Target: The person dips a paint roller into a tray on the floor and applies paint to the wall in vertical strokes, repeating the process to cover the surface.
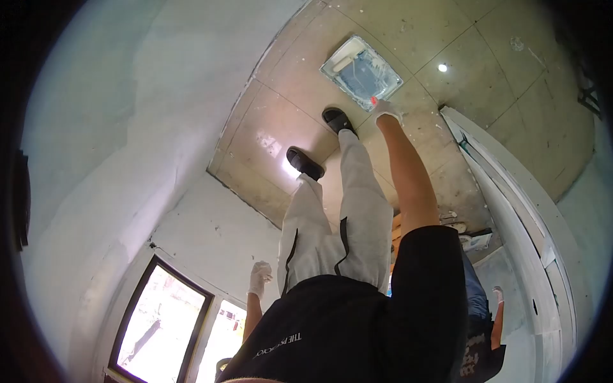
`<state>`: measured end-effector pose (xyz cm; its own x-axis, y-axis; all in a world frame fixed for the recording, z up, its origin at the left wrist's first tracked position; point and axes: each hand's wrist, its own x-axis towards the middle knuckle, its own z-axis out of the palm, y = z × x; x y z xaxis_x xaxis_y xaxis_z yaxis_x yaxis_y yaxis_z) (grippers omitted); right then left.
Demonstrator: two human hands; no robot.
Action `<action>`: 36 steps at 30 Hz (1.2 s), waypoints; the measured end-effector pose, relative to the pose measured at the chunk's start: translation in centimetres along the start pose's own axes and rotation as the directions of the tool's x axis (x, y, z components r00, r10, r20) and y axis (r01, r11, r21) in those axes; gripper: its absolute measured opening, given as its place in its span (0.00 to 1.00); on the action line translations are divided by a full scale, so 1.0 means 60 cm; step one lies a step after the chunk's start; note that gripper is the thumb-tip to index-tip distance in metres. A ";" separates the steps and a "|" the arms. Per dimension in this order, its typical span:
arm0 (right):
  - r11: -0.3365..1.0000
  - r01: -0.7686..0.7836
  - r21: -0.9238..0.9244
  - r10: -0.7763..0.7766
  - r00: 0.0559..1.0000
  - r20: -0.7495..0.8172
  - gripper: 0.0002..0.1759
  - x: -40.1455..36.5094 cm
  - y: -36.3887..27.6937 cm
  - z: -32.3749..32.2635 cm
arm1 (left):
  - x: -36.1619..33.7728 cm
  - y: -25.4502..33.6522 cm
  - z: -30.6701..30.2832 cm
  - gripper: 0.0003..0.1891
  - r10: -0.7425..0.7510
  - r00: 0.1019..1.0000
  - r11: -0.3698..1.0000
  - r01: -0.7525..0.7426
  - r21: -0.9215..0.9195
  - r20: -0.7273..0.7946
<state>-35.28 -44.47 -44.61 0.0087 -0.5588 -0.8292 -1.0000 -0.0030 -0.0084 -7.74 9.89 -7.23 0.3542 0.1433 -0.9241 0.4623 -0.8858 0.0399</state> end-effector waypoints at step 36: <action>0.999 -0.042 -0.031 0.045 0.993 0.109 0.25 -0.186 0.178 0.057 | -0.001 -0.020 0.020 0.10 -0.008 0.998 0.998 0.012 -0.063 0.063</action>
<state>-46.06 -35.44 -37.37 -0.0360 -0.4649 -0.8846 -0.9990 -0.0054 0.0435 -9.28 10.44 -7.69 0.2988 0.1226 -0.9464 0.5165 -0.8547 0.0524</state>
